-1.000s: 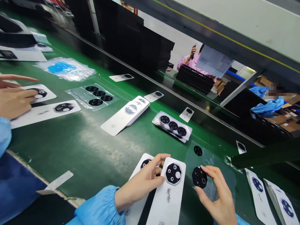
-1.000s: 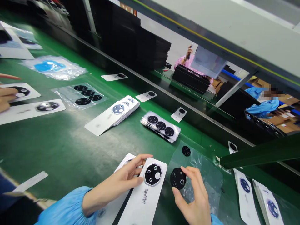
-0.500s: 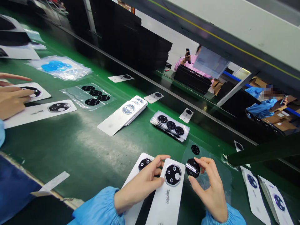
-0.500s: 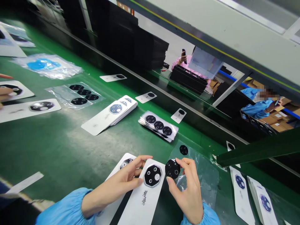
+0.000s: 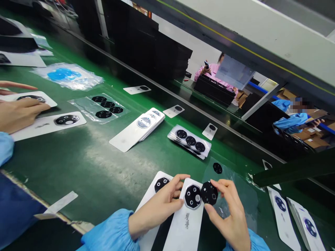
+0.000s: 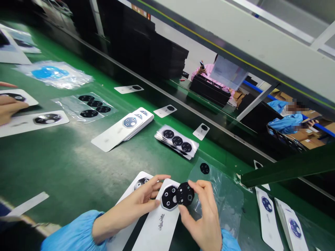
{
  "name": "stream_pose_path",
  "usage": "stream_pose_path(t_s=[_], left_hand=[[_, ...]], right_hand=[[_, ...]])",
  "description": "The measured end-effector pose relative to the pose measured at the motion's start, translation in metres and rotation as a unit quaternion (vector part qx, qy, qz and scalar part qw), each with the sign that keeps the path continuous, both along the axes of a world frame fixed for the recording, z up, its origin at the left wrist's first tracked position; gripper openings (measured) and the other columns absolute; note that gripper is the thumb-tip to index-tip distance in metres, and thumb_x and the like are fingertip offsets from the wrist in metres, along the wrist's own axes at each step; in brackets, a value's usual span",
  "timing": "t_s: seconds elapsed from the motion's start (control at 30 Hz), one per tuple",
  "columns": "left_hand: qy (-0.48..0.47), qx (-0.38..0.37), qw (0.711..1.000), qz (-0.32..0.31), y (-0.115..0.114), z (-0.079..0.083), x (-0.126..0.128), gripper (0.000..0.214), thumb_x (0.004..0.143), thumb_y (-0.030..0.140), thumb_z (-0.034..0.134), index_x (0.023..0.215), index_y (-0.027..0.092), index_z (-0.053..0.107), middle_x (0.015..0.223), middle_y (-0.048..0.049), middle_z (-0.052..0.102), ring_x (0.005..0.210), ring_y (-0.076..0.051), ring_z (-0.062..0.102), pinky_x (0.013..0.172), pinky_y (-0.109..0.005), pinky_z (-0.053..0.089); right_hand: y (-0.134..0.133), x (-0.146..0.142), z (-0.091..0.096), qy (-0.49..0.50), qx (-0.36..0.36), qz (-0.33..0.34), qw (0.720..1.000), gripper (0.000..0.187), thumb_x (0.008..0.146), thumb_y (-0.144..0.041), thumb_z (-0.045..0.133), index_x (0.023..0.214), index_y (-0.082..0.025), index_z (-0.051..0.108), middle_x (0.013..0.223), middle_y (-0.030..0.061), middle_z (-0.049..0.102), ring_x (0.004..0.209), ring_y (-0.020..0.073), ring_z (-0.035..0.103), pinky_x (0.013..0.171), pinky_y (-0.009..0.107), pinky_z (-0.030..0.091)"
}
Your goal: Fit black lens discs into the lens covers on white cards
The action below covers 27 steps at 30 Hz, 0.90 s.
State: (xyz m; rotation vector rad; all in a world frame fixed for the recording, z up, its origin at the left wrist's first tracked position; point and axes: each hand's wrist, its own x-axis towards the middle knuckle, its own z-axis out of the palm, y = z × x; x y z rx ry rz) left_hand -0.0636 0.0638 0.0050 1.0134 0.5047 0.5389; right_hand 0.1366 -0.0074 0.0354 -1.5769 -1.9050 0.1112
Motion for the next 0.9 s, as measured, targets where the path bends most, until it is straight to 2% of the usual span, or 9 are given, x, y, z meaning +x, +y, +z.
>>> stream_pose_path(t_s=[0.1, 0.17, 0.47, 0.9], left_hand=[[-0.005, -0.002, 1.0, -0.004, -0.001, 0.001, 0.0, 0.054, 0.074, 0.015, 0.053, 0.124, 0.025, 0.035, 0.115, -0.0063, 0.058, 0.104, -0.021, 0.056, 0.086, -0.036, 0.043], [-0.006, -0.004, 1.0, -0.007, -0.002, 0.001, 0.001, 0.054, 0.075, 0.016, 0.053, 0.124, 0.025, 0.034, 0.111, -0.0059, 0.06, 0.104, -0.022, 0.057, 0.086, -0.036, 0.043], [0.003, -0.003, 1.0, -0.012, -0.002, 0.006, -0.001, 0.055, 0.076, 0.016, 0.051, 0.126, 0.023, 0.032, 0.105, -0.0047, 0.063, 0.099, -0.021, 0.058, 0.08, -0.033, 0.043], [0.001, -0.017, 1.0, -0.017, -0.003, 0.01, -0.002, 0.055, 0.077, 0.017, 0.051, 0.128, 0.021, 0.03, 0.107, -0.0064, 0.063, 0.094, -0.02, 0.058, 0.076, -0.032, 0.044]], right_hand=[[-0.002, -0.008, -0.004, -0.022, -0.014, 0.057, 0.998, 0.039, 0.082, -0.024, 0.058, 0.12, -0.02, 0.05, 0.1, 0.0095, 0.049, 0.091, 0.0233, 0.056, 0.072, 0.034, 0.053], [-0.002, -0.011, -0.007, -0.042, -0.022, 0.071, 0.996, 0.041, 0.081, -0.022, 0.059, 0.12, -0.018, 0.05, 0.101, 0.0104, 0.049, 0.092, 0.0236, 0.056, 0.073, 0.034, 0.053], [0.0, -0.012, -0.008, -0.062, -0.046, 0.079, 0.994, 0.041, 0.081, -0.02, 0.059, 0.121, -0.017, 0.049, 0.1, 0.0104, 0.05, 0.092, 0.0234, 0.056, 0.073, 0.034, 0.054], [0.002, -0.018, -0.005, -0.05, -0.028, 0.083, 0.995, 0.038, 0.084, -0.02, 0.056, 0.12, -0.016, 0.048, 0.098, 0.0098, 0.048, 0.088, 0.022, 0.054, 0.07, 0.034, 0.053]])
